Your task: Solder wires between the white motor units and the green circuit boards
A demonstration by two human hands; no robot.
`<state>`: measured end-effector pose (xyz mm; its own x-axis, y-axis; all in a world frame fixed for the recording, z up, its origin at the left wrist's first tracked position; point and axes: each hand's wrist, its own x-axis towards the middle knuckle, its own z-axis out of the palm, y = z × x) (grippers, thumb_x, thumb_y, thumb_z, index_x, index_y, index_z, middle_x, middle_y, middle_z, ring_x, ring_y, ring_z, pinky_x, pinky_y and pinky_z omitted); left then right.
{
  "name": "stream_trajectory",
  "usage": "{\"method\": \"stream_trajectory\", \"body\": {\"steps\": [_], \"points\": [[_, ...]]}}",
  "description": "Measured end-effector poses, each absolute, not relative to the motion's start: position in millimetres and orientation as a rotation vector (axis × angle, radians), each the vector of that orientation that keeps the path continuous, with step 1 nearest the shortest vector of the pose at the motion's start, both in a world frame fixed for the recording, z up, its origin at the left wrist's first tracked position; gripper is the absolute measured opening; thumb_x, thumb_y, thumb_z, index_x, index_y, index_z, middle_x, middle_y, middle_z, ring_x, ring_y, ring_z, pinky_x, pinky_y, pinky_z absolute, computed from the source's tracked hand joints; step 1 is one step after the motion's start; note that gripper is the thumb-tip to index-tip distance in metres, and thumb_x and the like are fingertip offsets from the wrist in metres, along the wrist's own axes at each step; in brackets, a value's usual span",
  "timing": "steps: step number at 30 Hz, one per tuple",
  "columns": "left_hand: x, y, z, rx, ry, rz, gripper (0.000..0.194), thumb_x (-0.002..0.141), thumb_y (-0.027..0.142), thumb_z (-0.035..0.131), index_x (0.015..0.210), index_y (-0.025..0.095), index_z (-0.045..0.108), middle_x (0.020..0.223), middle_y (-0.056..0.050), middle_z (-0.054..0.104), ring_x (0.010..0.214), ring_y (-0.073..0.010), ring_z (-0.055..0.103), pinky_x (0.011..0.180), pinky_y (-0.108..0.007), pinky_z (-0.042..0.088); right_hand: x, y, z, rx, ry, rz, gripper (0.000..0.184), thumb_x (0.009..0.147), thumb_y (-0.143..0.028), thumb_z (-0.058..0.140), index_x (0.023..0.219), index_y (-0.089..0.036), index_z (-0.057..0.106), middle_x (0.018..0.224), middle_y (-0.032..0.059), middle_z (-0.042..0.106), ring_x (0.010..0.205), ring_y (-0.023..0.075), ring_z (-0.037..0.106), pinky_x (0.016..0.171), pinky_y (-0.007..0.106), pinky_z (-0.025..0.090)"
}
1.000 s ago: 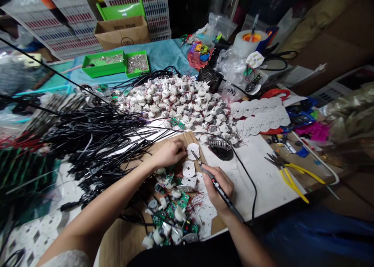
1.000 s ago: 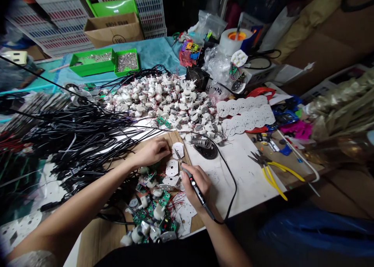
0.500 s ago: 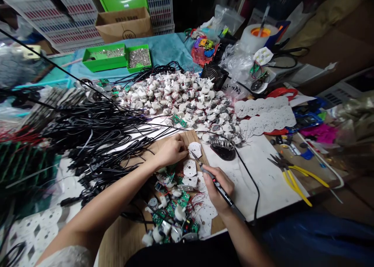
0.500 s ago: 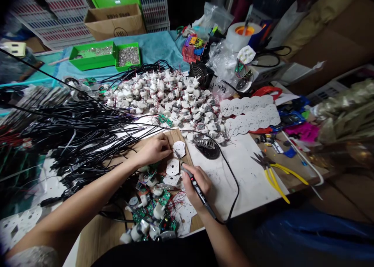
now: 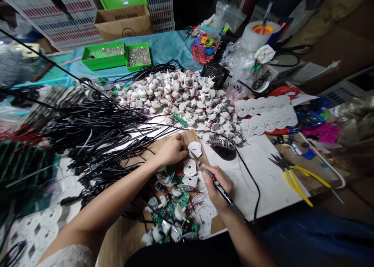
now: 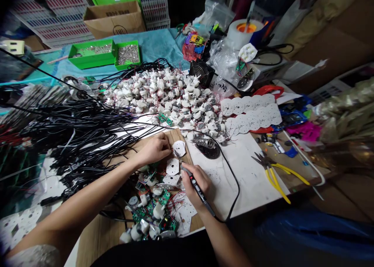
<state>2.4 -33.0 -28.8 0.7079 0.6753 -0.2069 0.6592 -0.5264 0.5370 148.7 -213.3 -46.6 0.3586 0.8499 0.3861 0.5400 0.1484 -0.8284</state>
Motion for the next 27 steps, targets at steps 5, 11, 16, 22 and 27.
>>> {"method": "stream_trajectory", "body": {"steps": [5, 11, 16, 22, 27], "points": [[4, -33, -27, 2.343, 1.024, 0.008, 0.016, 0.083, 0.022, 0.063, 0.074, 0.015, 0.074, 0.091, -0.006, 0.055, 0.081, -0.0167, 0.056, 0.076, -0.029, 0.049, 148, -214, -47, -1.544, -1.309, 0.369, 0.018, 0.098, -0.020, 0.058, 0.109, -0.020, 0.073, 0.089, 0.0063, 0.075, 0.079, 0.0188, 0.072, 0.074, 0.030, 0.059], [6, -33, -23, 2.331, 1.026, -0.006, 0.015, 0.083, 0.021, 0.063, 0.079, 0.014, 0.076, 0.094, -0.007, 0.055, 0.085, -0.0175, 0.058, 0.081, -0.029, 0.050, 148, -214, -51, -1.541, -1.319, 0.388, 0.019, 0.098, -0.020, 0.058, 0.110, -0.021, 0.073, 0.091, 0.0061, 0.076, 0.082, 0.0192, 0.072, 0.075, 0.030, 0.058], [8, -35, -21, 2.331, 1.056, -0.028, 0.014, 0.082, 0.019, 0.064, 0.075, 0.015, 0.075, 0.091, -0.005, 0.053, 0.080, -0.0159, 0.056, 0.078, -0.028, 0.049, 149, -215, -56, -1.537, -1.330, 0.396, 0.019, 0.099, -0.019, 0.057, 0.111, -0.020, 0.071, 0.094, 0.0068, 0.075, 0.084, 0.0191, 0.072, 0.077, 0.031, 0.058], [10, -37, -20, 2.320, 1.095, -0.018, 0.014, 0.082, 0.019, 0.063, 0.073, 0.015, 0.074, 0.089, -0.004, 0.054, 0.076, -0.0156, 0.055, 0.076, -0.029, 0.049, 147, -215, -56, -1.521, -1.362, 0.379, 0.019, 0.097, -0.016, 0.058, 0.109, -0.020, 0.071, 0.092, 0.0061, 0.075, 0.084, 0.0185, 0.072, 0.078, 0.031, 0.058], [9, -37, -20, 2.329, 1.093, -0.024, 0.014, 0.081, 0.019, 0.063, 0.074, 0.014, 0.074, 0.090, -0.005, 0.055, 0.077, -0.0156, 0.055, 0.076, -0.029, 0.049, 147, -213, -53, -1.510, -1.360, 0.375, 0.020, 0.098, -0.014, 0.057, 0.110, -0.020, 0.071, 0.093, 0.0064, 0.075, 0.084, 0.0190, 0.072, 0.078, 0.032, 0.059]]}}
